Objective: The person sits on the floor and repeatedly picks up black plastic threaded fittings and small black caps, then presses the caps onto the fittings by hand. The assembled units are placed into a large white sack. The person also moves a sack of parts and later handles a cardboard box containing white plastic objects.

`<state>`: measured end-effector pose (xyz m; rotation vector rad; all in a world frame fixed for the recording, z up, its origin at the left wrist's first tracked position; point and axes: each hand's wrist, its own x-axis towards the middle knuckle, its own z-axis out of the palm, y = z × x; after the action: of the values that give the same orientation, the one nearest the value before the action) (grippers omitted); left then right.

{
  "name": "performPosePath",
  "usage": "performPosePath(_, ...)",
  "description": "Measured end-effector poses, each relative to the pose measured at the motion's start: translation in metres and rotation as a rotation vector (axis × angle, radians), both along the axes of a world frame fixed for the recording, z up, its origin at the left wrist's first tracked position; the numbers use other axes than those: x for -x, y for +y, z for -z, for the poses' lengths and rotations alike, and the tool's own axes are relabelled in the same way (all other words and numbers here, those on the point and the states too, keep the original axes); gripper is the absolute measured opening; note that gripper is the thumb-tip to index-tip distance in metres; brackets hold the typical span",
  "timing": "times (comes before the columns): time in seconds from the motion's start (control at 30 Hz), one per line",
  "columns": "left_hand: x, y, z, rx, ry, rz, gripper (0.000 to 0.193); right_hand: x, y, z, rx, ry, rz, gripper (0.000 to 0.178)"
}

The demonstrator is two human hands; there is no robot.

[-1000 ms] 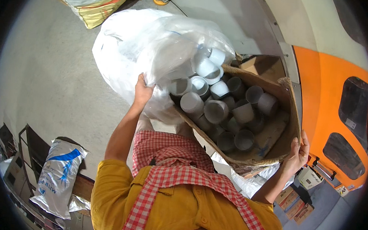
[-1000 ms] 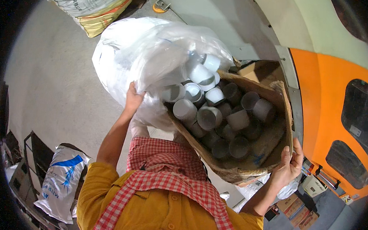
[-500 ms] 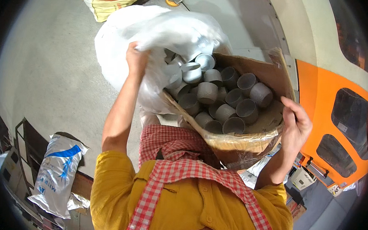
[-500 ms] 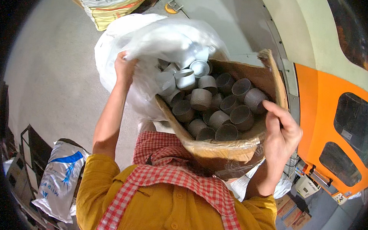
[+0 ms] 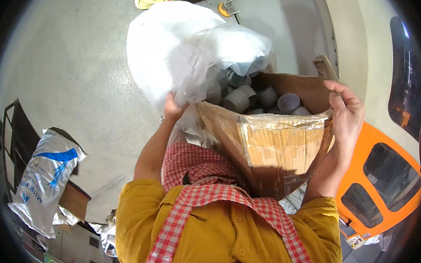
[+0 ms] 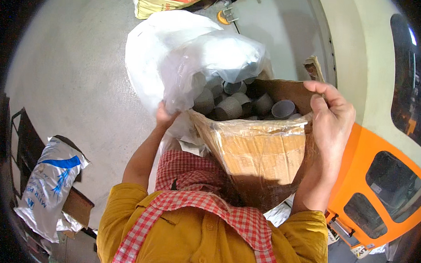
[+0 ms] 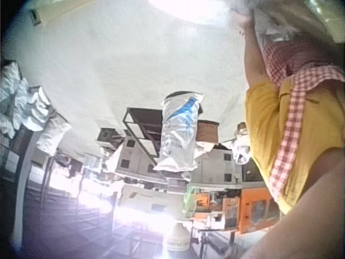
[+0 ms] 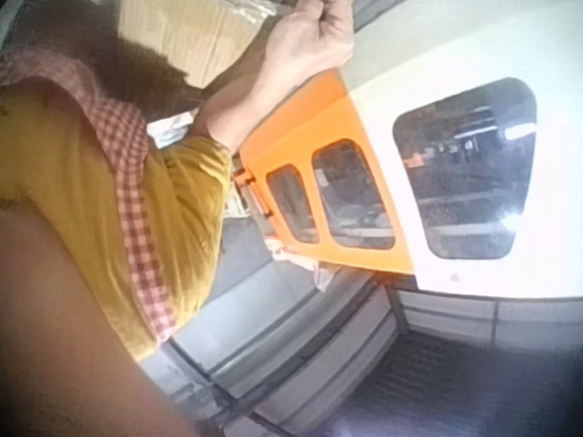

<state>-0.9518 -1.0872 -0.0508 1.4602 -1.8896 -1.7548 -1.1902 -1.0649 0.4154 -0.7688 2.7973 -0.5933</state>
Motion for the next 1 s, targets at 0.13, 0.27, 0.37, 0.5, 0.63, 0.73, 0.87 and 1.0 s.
performPosePath(0.13, 0.050, -0.046, -0.068, -0.178, 0.309, -0.178, 0.035, 0.005, -0.040, -0.023, 0.190, -0.193, -0.147, 0.024)
performPosePath(0.27, 0.027, -0.054, -0.129, -0.195, 0.615, -0.677, 0.021, -0.012, -0.065, -0.038, 0.180, -0.167, -0.259, 0.022)
performPosePath(0.37, 0.039, -0.067, -0.104, -0.219, 0.462, -0.528, 0.030, -0.023, -0.104, -0.024, -0.023, -0.175, -0.366, 0.021)
performPosePath(0.5, 0.022, -0.048, -0.137, -0.148, 0.582, -0.384, 0.052, 0.008, -0.153, -0.003, -0.023, -0.139, -0.481, 0.020)
performPosePath(0.63, 0.011, -0.029, -0.137, 0.363, 0.478, 0.034, 0.079, 0.039, -0.204, 0.044, 0.011, -0.232, -0.631, 0.018)
performPosePath(0.73, 0.046, -0.047, -0.108, 0.134, 0.713, -0.210, 0.087, -0.022, -0.236, 0.051, 0.002, -0.159, -0.502, 0.008)
performPosePath(0.87, 0.053, -0.098, -0.119, -0.231, 1.011, -0.370, 0.053, -0.057, -0.263, 0.062, -0.031, -0.076, -0.660, 0.010)
performPosePath(1.0, 0.055, -0.104, -0.092, -0.090, 0.726, -0.497, 0.026, -0.025, -0.276, 0.088, -0.137, -0.167, -0.771, 0.016)
